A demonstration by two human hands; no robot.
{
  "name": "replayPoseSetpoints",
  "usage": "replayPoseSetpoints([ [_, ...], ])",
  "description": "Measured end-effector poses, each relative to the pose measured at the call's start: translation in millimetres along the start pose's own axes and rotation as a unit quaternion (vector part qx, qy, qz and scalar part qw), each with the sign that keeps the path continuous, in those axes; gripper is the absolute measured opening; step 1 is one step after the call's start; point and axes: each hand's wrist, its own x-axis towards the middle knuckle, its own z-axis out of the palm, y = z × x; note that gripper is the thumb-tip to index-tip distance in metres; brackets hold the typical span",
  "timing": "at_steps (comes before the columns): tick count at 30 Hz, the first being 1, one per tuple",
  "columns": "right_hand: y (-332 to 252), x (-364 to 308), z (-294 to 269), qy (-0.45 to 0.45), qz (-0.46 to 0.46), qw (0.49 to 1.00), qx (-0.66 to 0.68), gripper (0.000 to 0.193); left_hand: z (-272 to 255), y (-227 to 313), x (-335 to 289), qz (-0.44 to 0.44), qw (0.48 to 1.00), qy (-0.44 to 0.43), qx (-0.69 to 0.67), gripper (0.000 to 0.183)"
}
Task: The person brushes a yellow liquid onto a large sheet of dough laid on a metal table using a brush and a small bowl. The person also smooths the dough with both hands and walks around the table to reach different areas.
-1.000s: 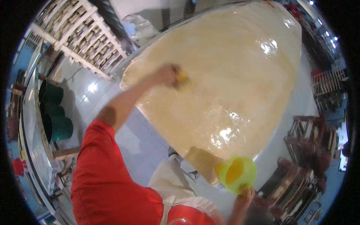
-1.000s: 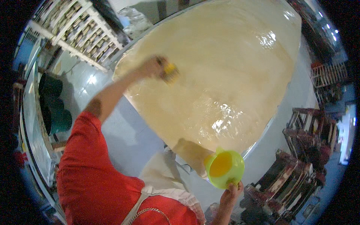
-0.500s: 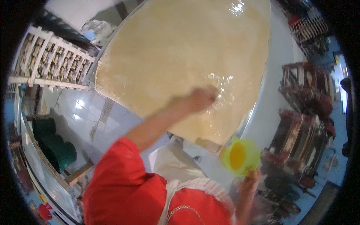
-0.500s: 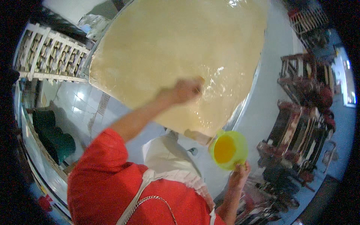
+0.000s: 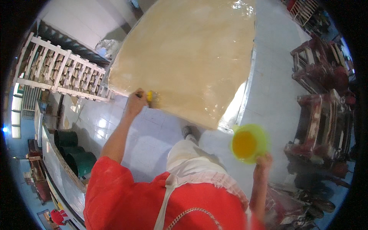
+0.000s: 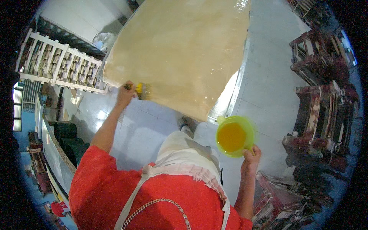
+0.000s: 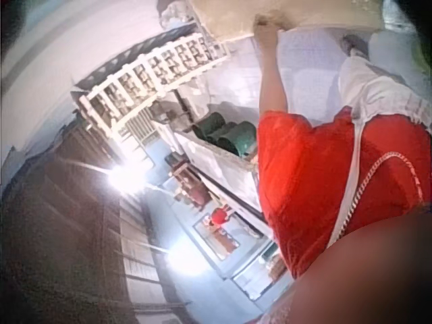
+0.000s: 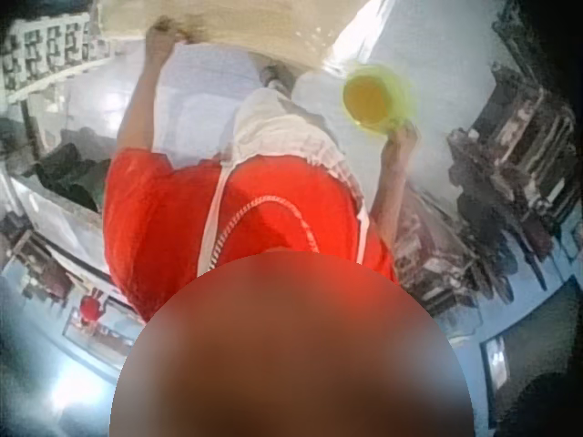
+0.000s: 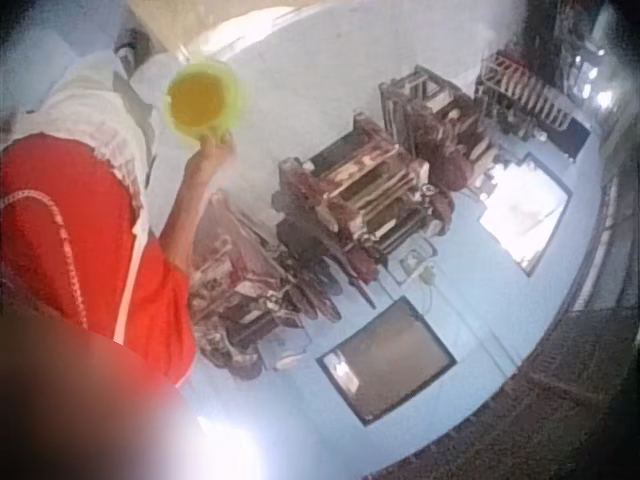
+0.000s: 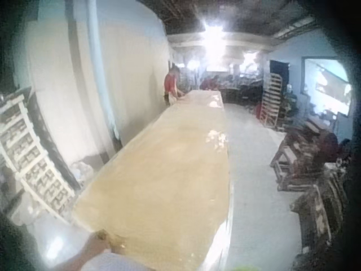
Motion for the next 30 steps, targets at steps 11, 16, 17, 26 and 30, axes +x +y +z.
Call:
replayPoseSetpoints([
  [11,69.6,-12.8,-60.3,-0.097,0.006,0.990,-0.106,0.037,142.5,204.0,-194.4,-0.074,0.922,-0.199,-0.323,0.022],
  [16,69.6,-30.2,-58.1,-0.125,-0.012,0.990,-0.062,0.032,184.4,227.3,-263.8,0.134,0.966,-0.182,-0.127,0.024],
  [17,68.0,-34.1,-57.5,-0.128,-0.007,0.990,-0.066,0.031,184.4,225.9,-270.5,0.147,0.967,-0.171,-0.122,0.024],
  [26,74.3,-67.7,-11.0,-0.168,-0.039,0.981,-0.084,0.026,126.2,152.9,-301.0,0.040,0.988,-0.109,-0.103,0.027],
  [30,86.6,-83.4,47.6,-0.265,-0.009,0.957,-0.119,0.024,69.6,32.2,-330.5,-0.006,0.991,-0.124,0.041,0.036],
])
